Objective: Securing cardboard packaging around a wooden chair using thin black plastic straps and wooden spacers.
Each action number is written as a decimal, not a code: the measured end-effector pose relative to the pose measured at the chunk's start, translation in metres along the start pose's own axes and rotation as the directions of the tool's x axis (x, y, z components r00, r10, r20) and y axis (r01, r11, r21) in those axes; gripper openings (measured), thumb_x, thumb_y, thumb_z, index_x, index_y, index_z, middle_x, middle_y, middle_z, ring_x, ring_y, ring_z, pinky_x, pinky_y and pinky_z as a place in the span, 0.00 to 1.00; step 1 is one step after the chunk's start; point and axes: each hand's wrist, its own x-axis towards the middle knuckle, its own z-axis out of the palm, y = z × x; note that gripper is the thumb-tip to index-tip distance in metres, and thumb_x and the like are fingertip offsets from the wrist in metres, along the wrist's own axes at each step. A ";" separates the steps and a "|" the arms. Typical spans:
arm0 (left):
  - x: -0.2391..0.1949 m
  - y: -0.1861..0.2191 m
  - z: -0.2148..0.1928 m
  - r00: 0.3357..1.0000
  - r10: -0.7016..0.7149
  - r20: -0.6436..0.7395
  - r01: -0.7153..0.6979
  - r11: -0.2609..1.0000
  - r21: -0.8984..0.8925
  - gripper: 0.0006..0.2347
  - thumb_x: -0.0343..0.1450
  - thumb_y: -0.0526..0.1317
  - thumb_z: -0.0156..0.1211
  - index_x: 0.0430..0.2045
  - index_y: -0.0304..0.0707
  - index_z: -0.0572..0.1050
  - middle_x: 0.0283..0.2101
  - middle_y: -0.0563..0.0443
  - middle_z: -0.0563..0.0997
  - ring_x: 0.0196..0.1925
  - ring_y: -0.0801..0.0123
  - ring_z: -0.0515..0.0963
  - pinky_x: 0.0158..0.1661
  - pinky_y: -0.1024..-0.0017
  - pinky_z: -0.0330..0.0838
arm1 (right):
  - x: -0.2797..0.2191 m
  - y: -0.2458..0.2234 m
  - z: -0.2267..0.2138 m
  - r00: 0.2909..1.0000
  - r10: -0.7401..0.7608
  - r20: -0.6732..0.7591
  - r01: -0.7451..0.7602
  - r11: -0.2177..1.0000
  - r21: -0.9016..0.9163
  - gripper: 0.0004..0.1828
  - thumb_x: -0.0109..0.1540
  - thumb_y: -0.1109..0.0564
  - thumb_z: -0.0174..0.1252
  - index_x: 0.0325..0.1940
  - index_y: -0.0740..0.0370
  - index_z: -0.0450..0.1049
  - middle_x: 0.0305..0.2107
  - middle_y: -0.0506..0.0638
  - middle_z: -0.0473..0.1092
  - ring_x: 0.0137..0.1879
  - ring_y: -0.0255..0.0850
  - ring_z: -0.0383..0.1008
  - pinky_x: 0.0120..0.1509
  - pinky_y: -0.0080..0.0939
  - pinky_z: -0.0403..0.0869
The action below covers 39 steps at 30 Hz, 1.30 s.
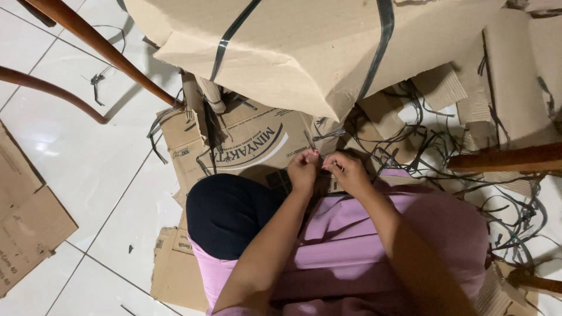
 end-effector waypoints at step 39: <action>-0.047 0.112 -0.053 0.700 0.503 0.507 -0.701 0.620 0.353 0.06 0.75 0.42 0.61 0.29 0.48 0.81 0.33 0.56 0.85 0.44 0.61 0.82 0.50 0.66 0.68 | 0.009 0.000 0.015 0.948 -0.208 -0.241 0.193 0.977 -0.087 0.01 0.64 0.60 0.64 0.40 0.58 0.80 0.30 0.51 0.79 0.39 0.54 0.80 0.42 0.48 0.78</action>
